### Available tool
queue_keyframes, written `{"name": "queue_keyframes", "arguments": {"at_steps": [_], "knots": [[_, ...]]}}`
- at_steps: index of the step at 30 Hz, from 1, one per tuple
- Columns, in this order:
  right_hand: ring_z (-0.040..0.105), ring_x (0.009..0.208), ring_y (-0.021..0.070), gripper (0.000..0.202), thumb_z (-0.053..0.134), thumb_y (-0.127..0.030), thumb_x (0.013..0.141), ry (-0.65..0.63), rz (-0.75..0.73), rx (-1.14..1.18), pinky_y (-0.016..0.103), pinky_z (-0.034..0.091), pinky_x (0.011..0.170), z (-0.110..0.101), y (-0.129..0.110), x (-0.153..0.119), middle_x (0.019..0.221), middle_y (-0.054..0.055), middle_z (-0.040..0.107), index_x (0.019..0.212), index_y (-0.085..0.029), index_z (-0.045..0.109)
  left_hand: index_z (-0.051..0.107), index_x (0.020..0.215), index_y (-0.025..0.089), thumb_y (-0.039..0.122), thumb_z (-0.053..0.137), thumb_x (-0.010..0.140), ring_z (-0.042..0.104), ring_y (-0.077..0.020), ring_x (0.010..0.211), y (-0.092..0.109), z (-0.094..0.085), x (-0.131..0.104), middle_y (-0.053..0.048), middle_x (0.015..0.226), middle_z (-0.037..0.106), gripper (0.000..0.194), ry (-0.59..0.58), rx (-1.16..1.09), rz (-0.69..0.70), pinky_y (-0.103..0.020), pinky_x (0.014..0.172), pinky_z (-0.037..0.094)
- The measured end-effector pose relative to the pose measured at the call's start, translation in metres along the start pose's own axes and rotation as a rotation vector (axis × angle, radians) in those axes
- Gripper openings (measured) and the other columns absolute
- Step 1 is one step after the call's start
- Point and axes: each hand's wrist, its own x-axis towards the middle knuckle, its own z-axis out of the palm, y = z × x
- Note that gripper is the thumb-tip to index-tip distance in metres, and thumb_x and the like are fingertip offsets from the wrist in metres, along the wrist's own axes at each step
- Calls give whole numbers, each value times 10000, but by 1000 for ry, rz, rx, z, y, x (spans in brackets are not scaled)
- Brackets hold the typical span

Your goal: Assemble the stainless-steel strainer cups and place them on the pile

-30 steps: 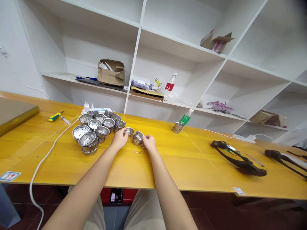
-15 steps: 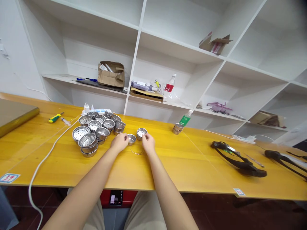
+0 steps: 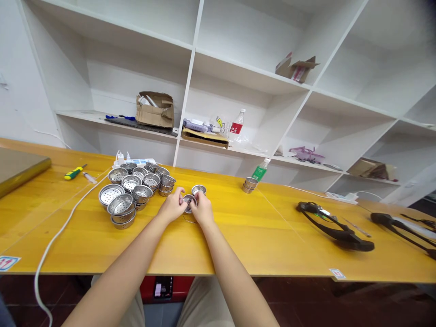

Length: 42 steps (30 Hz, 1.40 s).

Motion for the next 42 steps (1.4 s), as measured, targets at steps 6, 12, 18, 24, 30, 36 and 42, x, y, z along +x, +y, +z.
{"name": "queue_keyframes", "arguments": {"at_steps": [6,12,18,24,30,36,42], "knots": [[643,841,211,160,536,-306,964,77,-104,-40,313,480,786,-4,-10,-4,1000,78,702,940,-230,675,742,1047,169,148,582,824,633,-172,725,-6,0,5,-32,797,706,274,40,79,17,-281,737,490],[605,690,173,198,604,-392,899,-78,62,224,298,500,699,4,-10,-2,812,35,693,829,-218,670,799,1022,151,147,574,859,690,-236,917,-12,-2,8,-104,936,751,278,-10,191,8,-336,882,535],[564,511,133,461,623,-581,914,-349,508,673,229,450,462,7,-15,4,574,-6,576,648,-210,561,801,1067,175,141,500,901,681,-221,941,-5,-3,5,-104,1000,690,345,-48,178,36,-339,931,551],[634,537,133,464,634,-490,979,-354,738,990,247,578,579,-4,-22,7,600,13,603,636,-212,490,639,1408,153,237,581,904,642,-261,1250,7,-5,3,-137,1336,690,514,-15,84,-76,-365,1142,462],[656,569,145,438,533,-388,1019,-422,859,1071,245,580,619,-8,-27,4,563,6,579,623,-215,461,611,1418,156,221,481,965,724,-283,1096,14,-3,0,-147,1186,773,475,-165,119,-167,-357,965,535],[651,576,155,449,478,-351,1024,-461,893,1082,264,580,642,-11,-32,4,554,10,561,598,-217,442,654,1346,166,241,486,992,724,-273,1106,15,1,0,-146,1185,774,399,-145,159,-230,-341,966,526],[638,593,151,483,493,-441,1014,-478,868,1016,256,579,672,-9,-33,3,536,4,524,593,-225,397,654,1334,149,222,482,987,724,-285,1099,19,1,0,-164,1170,774,394,-116,187,-265,-350,952,525]]}}
